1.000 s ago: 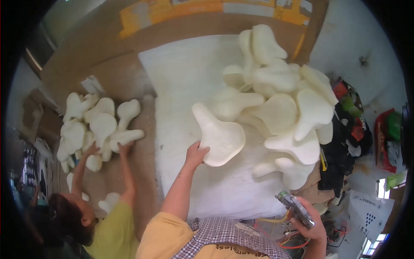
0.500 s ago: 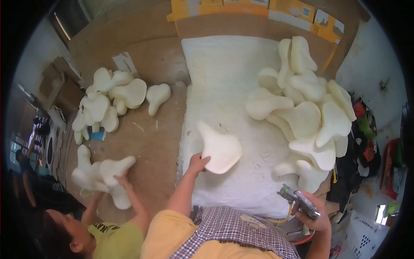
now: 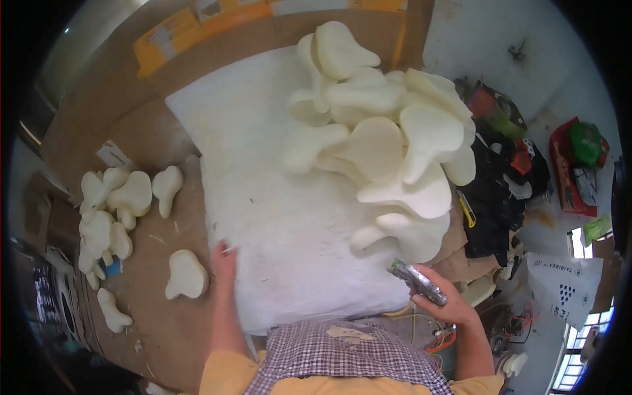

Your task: Sorting, spraying, and packing foam bicycle seat cushions in a manufacturing facility.

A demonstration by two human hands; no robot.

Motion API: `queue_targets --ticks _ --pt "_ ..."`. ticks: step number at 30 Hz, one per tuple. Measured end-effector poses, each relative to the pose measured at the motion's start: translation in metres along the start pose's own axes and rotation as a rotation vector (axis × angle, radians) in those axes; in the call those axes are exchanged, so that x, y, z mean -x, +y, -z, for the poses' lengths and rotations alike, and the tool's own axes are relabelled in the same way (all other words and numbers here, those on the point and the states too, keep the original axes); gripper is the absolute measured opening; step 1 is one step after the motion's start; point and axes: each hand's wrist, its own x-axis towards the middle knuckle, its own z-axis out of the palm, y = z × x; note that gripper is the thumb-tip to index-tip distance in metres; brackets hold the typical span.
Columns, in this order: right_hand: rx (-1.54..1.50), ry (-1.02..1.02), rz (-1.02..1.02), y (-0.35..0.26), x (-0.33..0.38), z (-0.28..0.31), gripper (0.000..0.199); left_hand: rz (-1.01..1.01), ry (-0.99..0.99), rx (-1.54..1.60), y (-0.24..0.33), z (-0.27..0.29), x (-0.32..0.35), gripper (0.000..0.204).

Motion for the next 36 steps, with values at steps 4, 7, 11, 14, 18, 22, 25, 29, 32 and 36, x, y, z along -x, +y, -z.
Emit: queue_targets --ticks 4,7,11,14,18,22,25,29,32,36 --pt "0.027 0.098 -0.057 0.018 0.044 0.041 0.055 -0.464 -0.525 0.117 0.092 -0.160 0.045 0.066" --pt "-0.042 0.462 -0.113 0.053 0.075 0.080 0.054 -0.600 -0.691 -0.166 0.172 -0.226 0.095 0.080" --pt "-0.092 0.683 -0.129 0.128 0.054 0.111 0.052 -0.499 -0.542 -0.315 0.188 -0.254 0.119 0.079" --pt "-0.071 0.660 -0.201 0.186 0.004 0.110 0.053 -0.577 -0.553 -0.283 0.177 -0.237 0.116 0.077" --pt "0.051 0.492 -0.056 0.224 -0.058 0.064 0.056 -0.532 -0.581 -0.349 0.188 -0.160 0.118 0.070" --pt "0.123 0.263 0.021 0.142 -0.075 0.012 0.057 -0.340 -0.732 -0.461 0.169 -0.044 0.117 0.059" --pt "-0.067 -0.049 -0.074 0.092 -0.089 -0.012 0.059 -0.127 -0.698 -0.591 0.121 0.032 0.128 0.060" --pt "0.009 -0.109 0.000 0.063 -0.101 -0.031 0.058 0.166 -0.556 -0.170 0.105 0.086 0.147 0.058" --pt "0.050 -0.071 0.189 0.051 -0.097 -0.038 0.054 0.285 -0.461 0.412 0.092 0.079 0.140 0.055" --pt "-0.015 -0.063 0.213 0.031 -0.072 -0.028 0.055 0.038 -0.650 0.824 0.069 0.047 0.118 0.069"
